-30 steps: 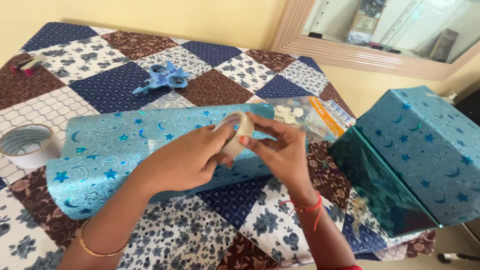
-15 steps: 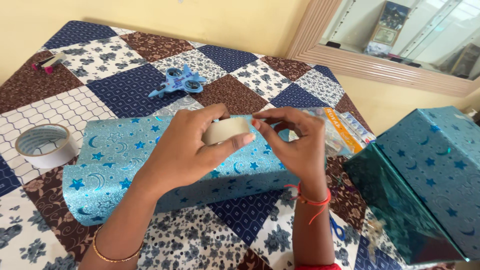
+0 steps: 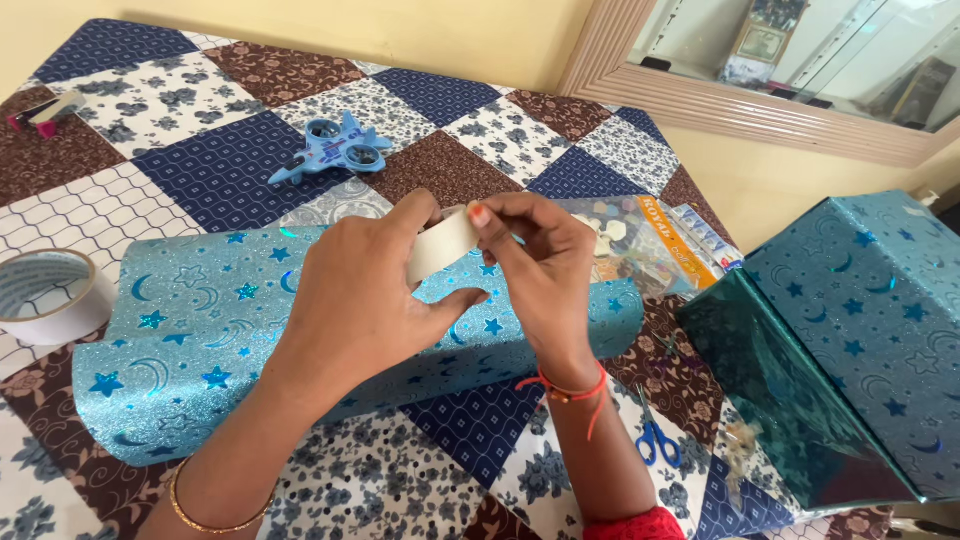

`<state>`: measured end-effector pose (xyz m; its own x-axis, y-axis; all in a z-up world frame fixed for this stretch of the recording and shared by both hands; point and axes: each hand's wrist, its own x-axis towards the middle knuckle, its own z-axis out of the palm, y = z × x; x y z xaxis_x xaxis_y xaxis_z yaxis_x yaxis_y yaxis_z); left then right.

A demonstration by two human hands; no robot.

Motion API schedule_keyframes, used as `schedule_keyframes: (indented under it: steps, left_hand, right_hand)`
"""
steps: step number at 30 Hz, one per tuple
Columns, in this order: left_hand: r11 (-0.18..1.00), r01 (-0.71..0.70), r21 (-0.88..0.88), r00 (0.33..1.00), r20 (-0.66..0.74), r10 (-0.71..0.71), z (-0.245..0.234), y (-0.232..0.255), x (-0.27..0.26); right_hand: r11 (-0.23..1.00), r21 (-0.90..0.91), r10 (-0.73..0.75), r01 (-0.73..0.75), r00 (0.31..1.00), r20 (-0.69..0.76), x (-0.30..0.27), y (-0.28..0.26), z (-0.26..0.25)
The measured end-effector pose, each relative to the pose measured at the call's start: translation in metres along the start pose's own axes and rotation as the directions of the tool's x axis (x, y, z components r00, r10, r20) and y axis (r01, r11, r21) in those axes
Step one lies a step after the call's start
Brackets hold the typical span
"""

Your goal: The person wraps a rectangular box with blue star-patterned wrapping paper. They use scissors to cut tape and apply it to secure the paper, folding edges and smoothing the surface. The wrapped box remains on the table at the end.

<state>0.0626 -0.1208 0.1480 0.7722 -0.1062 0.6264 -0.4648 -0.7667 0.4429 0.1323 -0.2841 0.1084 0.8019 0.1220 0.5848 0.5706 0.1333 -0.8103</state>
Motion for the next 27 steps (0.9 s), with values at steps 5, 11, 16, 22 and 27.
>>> schedule_keyframes:
  steps: [5, 11, 16, 22, 27]
  left_hand:
    - [1.000, 0.007, -0.024, 0.999, 0.041, -0.006, -0.002, 0.003, -0.001]
    - [0.983, 0.063, -0.172, 0.997, 0.061, -0.053, -0.008, 0.001, -0.003]
    - [0.957, 0.067, -0.281, 0.989, 0.145, -0.027, -0.010, -0.008, -0.001]
    - [0.950, -0.225, -0.218, 0.968, 0.063, 0.244, -0.001, -0.032, 0.010]
    - [0.869, -0.231, -0.438, 0.958, 0.054, 0.282, 0.018, -0.042, 0.014]
  right_hand:
    - [0.997, 0.042, 0.066, -0.068, 0.997, 0.050, 0.004, 0.009, -0.005]
    - [0.994, 0.082, 0.062, -0.065, 0.997, 0.046, 0.015, 0.012, -0.020]
    - [0.998, 0.059, 0.033, -0.030, 0.998, -0.060, 0.027, 0.012, -0.037]
    - [0.981, 0.170, 0.093, -0.091, 0.996, 0.000, 0.026, 0.000, -0.044]
    - [0.998, 0.054, 0.008, -0.007, 1.000, -0.008, 0.014, -0.020, -0.040]
